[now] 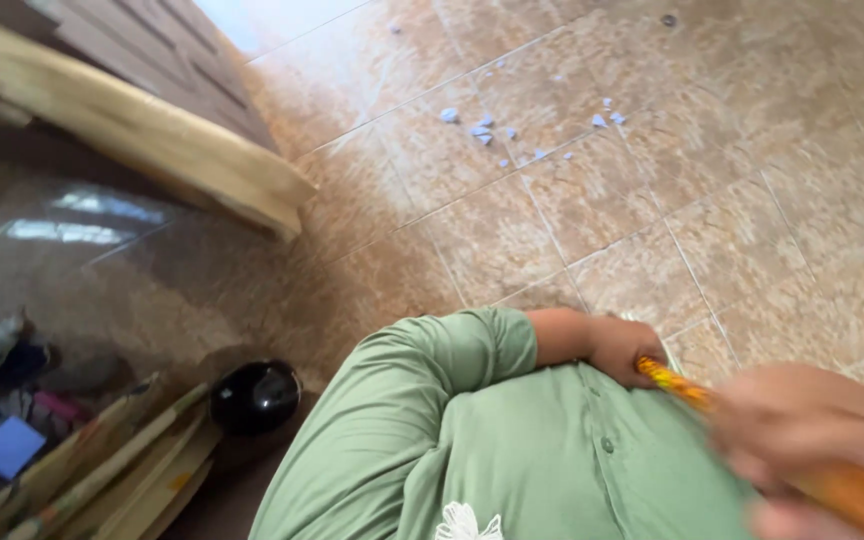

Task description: The person sweeps a tiled floor using a yellow-handled broom, moving debris toward a doorway. The camera is head-mounted and follows the sweeping motion across the room.

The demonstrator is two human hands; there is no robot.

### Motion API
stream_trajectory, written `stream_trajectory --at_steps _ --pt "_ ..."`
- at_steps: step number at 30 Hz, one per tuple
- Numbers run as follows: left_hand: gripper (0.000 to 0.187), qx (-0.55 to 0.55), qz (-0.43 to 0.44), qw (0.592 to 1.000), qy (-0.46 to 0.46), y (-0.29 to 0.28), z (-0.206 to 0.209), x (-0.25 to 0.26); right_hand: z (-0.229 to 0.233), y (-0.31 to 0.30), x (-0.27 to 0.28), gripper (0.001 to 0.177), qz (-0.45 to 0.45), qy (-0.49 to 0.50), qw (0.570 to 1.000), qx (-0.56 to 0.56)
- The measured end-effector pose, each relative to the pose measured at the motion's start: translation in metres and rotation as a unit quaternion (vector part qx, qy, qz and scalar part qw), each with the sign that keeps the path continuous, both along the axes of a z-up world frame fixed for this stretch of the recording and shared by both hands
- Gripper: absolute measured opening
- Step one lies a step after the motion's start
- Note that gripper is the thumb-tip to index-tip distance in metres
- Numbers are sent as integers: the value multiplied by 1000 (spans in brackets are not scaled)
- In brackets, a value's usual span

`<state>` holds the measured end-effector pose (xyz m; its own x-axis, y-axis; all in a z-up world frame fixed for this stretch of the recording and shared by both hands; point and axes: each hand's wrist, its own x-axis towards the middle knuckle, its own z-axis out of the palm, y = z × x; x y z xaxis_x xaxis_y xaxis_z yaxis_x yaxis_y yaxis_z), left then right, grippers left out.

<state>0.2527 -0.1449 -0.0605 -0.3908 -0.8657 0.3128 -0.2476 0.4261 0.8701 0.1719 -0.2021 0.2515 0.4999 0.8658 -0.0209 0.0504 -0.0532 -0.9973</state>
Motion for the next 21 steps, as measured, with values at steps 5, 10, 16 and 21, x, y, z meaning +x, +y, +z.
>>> stream_trajectory --at_steps 5,10,16,21 --pt "27 64 1 998 -17 -36 -102 -45 -19 49 23 27 -514 -272 804 -122" --pt "17 -94 95 990 -35 -45 -161 6 -28 22 -16 24 -546 -252 799 -19" --pt "21 12 186 935 -301 -45 -209 108 -109 8 -27 25 -589 -257 765 -39" --pt "23 85 236 884 -394 -65 -202 134 -136 -3 -58 21 -638 -198 744 -35"
